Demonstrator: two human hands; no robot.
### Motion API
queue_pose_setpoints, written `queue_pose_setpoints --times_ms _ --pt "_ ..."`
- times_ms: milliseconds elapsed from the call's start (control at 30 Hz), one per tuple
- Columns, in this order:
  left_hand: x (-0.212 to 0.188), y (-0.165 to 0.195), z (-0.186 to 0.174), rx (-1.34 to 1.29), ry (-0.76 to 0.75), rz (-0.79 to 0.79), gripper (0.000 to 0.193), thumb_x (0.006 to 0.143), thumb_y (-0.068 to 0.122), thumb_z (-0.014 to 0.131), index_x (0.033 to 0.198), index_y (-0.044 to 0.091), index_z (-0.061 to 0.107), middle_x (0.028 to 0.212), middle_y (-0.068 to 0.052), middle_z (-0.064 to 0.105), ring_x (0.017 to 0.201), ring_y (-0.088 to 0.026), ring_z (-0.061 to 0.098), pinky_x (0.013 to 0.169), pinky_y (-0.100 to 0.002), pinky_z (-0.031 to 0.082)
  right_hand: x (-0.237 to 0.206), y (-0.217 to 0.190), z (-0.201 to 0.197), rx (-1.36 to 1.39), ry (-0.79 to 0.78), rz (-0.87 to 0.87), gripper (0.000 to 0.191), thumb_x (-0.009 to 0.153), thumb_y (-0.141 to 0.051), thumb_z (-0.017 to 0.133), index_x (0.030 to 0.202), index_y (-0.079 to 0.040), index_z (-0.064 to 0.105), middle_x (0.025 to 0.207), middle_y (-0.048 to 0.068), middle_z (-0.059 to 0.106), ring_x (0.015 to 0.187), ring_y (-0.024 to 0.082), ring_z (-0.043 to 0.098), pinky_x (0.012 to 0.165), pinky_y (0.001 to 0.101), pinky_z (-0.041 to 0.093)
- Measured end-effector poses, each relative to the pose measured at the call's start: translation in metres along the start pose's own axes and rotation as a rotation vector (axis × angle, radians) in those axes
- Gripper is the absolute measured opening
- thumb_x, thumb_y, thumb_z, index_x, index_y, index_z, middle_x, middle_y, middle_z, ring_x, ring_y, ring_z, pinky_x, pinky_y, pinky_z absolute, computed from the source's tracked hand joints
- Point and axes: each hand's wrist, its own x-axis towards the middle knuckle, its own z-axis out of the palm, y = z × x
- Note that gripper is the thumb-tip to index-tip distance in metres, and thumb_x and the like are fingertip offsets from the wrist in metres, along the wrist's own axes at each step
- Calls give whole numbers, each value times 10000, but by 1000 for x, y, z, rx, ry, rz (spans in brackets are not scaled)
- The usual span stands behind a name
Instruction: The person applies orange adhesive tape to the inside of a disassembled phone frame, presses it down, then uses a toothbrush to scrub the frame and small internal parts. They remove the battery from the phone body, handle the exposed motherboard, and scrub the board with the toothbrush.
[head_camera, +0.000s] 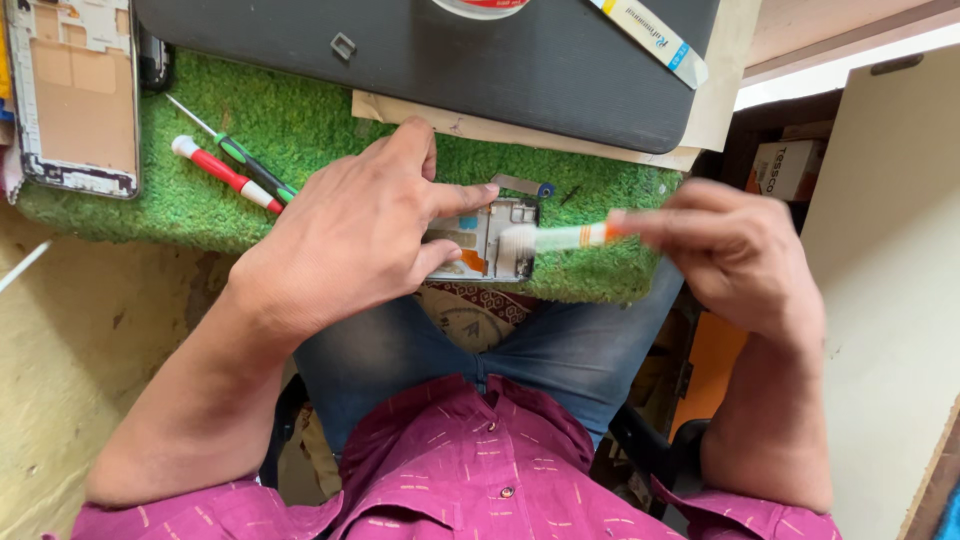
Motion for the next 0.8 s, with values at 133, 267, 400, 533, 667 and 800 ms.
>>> queue_pose_setpoints --times_ms 133,267,400,533,667,800 --pt "0 0 -1 -3 -8 -4 480 763 235 807 1238 199 754 991 -165 525 873 -360 621 754 -484 500 1 -3 2 17 -39 13 543 793 124 634 1172 -233 788 792 24 666 676 151 661 613 294 521" --pt "0 1 0 1 -11 -23 477 753 240 812 1226 206 760 977 -157 527 883 -358 620 754 -486 496 -3 0 -4 4 -70 10 477 804 99 664 1121 -231 798 745 42 624 627 176 623 586 315 485" --pt "-1 0 0 -10 10 -2 474 758 231 808 1230 207 763 996 -166 525 879 -362 619 757 -483 498 -3 -3 -3 27 -52 31 459 818 57 695 1172 -223 784 750 47 612 627 181 611 588 316 481" --pt "-1 0 2 -7 -5 -14 472 761 244 812 1229 203 761 979 -159 525 881 -359 617 755 -483 493 -2 -9 -14 19 -134 25 485 782 65 675 1145 -235 790 734 34 618 620 173 622 582 314 488" --pt "-1 -1 1 -14 16 5 474 756 230 808 1227 201 765 1003 -171 525 883 -364 618 766 -481 500 -1 -13 -7 -66 27 99 431 866 48 689 1175 -234 795 728 52 593 596 181 594 571 325 461" --pt "-2 0 1 -12 2 -12 469 764 241 808 1229 198 763 981 -161 529 897 -362 618 764 -488 491 -2 -11 -9 -7 -99 24 455 807 47 683 1146 -234 794 737 35 620 600 176 612 563 311 475"
